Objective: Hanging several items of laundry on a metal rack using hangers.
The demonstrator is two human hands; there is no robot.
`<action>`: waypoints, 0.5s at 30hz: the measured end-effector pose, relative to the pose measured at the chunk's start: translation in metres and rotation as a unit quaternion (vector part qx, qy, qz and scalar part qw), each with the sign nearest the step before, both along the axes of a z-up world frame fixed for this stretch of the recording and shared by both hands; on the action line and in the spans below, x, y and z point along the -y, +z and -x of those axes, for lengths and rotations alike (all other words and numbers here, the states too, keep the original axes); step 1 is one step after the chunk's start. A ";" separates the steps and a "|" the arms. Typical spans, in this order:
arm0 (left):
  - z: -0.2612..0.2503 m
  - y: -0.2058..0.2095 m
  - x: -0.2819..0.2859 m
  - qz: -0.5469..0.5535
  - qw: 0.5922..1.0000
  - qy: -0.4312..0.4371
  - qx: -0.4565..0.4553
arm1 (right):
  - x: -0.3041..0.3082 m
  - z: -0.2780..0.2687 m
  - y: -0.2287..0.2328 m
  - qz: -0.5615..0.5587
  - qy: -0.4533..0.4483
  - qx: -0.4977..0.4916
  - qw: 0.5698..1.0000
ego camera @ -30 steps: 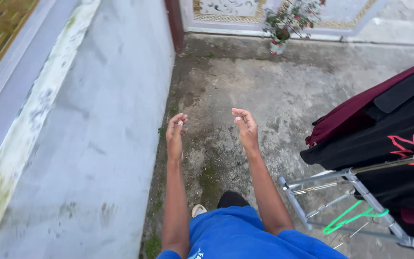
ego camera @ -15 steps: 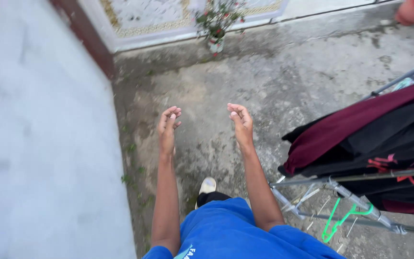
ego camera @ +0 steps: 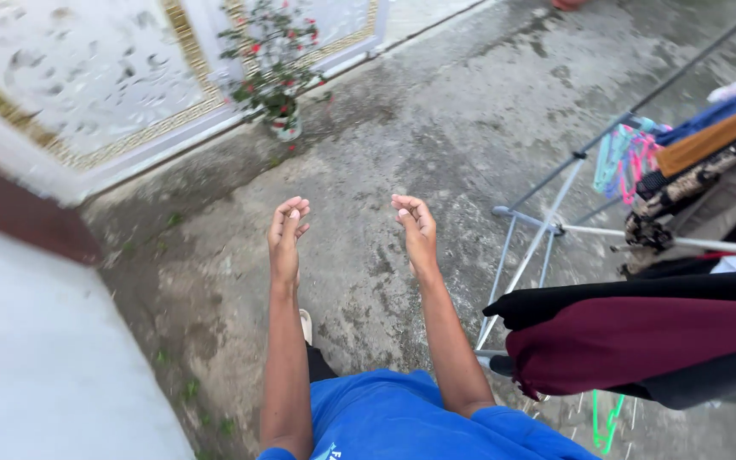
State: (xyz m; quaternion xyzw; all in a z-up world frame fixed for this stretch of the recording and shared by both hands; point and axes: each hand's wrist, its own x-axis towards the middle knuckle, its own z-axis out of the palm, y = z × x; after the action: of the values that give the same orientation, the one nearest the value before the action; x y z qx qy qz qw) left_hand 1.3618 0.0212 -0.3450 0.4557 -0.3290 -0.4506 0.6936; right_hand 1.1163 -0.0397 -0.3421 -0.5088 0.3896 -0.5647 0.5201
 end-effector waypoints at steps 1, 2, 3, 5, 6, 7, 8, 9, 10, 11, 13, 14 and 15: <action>-0.006 -0.001 0.028 0.001 1.000 -0.020 0.000 | 0.018 -0.004 0.001 0.001 -0.020 0.000 1.000; -0.011 -0.002 0.055 0.005 0.999 -0.043 -0.003 | 0.033 -0.007 0.002 0.001 -0.045 -0.007 0.999; -0.016 -0.002 0.082 0.009 0.998 -0.066 -0.007 | 0.048 -0.010 0.003 0.000 -0.069 -0.015 0.998; -0.023 -0.001 0.136 0.008 0.993 -0.114 -0.007 | 0.077 -0.019 0.008 0.000 -0.116 -0.013 0.993; -0.027 0.002 0.163 0.007 0.990 -0.140 -0.006 | 0.091 -0.025 0.012 0.002 -0.140 -0.011 0.990; -0.027 0.007 0.188 0.008 0.987 -0.163 -0.002 | 0.105 -0.027 0.014 0.003 -0.164 -0.006 0.986; -0.022 0.012 0.211 0.002 0.982 -0.190 0.002 | 0.114 -0.025 0.015 -0.003 -0.190 0.003 0.982; -0.013 0.017 0.232 -0.005 0.976 -0.216 0.006 | 0.123 -0.021 0.015 -0.009 -0.215 0.013 0.977; -0.004 0.017 0.252 -0.007 0.970 -0.244 0.011 | 0.129 -0.016 0.015 -0.012 -0.243 0.017 0.970; 0.009 0.017 0.270 -0.009 0.962 -0.272 0.004 | 0.134 -0.008 0.014 -0.008 -0.266 0.015 0.964; 0.046 0.018 0.293 -0.016 0.945 -0.326 0.005 | 0.133 0.017 0.012 -0.009 -0.316 0.020 0.948; 0.063 0.017 0.303 -0.015 0.934 -0.357 -0.003 | 0.132 0.028 0.011 -0.005 -0.344 0.014 0.939; 0.082 0.016 0.311 -0.015 0.921 -0.389 -0.011 | 0.129 0.039 0.010 -0.001 -0.371 0.008 0.929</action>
State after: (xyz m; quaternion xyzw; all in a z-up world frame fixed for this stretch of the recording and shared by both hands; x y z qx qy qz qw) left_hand 1.2801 -0.2898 -0.3294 0.2977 -0.4657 -0.6947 0.4604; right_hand 1.0775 -0.1687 -0.3316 -0.3230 0.5468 -0.7210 0.2772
